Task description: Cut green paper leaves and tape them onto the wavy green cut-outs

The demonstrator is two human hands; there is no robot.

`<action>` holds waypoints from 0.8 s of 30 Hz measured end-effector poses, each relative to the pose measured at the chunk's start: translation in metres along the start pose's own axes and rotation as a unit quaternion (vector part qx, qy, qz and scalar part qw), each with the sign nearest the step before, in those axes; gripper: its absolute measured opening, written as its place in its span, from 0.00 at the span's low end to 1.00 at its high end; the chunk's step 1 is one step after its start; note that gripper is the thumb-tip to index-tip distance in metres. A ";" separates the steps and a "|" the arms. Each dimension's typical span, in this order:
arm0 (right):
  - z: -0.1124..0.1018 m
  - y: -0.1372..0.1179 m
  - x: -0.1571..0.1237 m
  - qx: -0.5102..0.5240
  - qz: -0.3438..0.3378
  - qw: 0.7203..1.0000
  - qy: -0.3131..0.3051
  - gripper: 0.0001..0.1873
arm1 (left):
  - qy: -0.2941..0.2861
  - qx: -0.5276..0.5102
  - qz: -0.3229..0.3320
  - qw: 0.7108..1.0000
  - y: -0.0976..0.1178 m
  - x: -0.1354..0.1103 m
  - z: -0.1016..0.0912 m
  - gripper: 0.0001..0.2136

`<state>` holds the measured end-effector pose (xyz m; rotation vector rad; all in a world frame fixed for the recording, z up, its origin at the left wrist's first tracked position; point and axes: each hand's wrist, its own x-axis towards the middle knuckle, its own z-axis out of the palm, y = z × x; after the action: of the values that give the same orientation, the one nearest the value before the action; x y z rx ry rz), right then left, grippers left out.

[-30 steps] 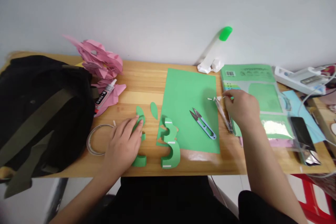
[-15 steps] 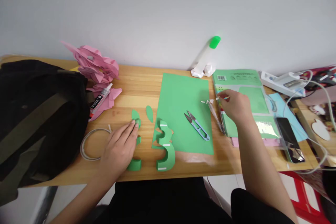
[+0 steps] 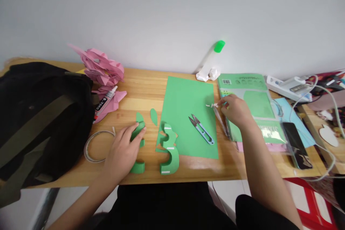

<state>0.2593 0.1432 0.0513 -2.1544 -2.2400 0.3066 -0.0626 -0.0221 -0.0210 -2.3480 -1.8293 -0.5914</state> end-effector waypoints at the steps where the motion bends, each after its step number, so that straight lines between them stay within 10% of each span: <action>1: -0.001 -0.001 0.000 0.003 -0.002 1.000 0.001 0.09 | -0.006 -0.023 -0.017 1.000 0.000 0.001 -0.001 0.17; 5: 0.000 -0.019 -0.002 0.029 -0.026 0.999 -0.003 0.09 | -0.037 -0.127 -0.061 0.989 -0.004 0.008 -0.007 0.16; 14: 0.037 -0.148 0.010 0.079 -0.388 0.905 -0.155 0.12 | -0.012 -0.175 -0.063 0.982 -0.003 0.004 -0.022 0.16; 24: 0.044 -0.174 0.020 0.048 -0.380 0.895 -0.229 0.08 | 0.020 -0.133 -0.080 0.988 -0.001 -0.006 -0.024 0.12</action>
<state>0.0804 0.1519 0.0322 -1.0686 -2.9970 0.9196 -0.0706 -0.0350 -0.0017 -2.3374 -2.0466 -0.9495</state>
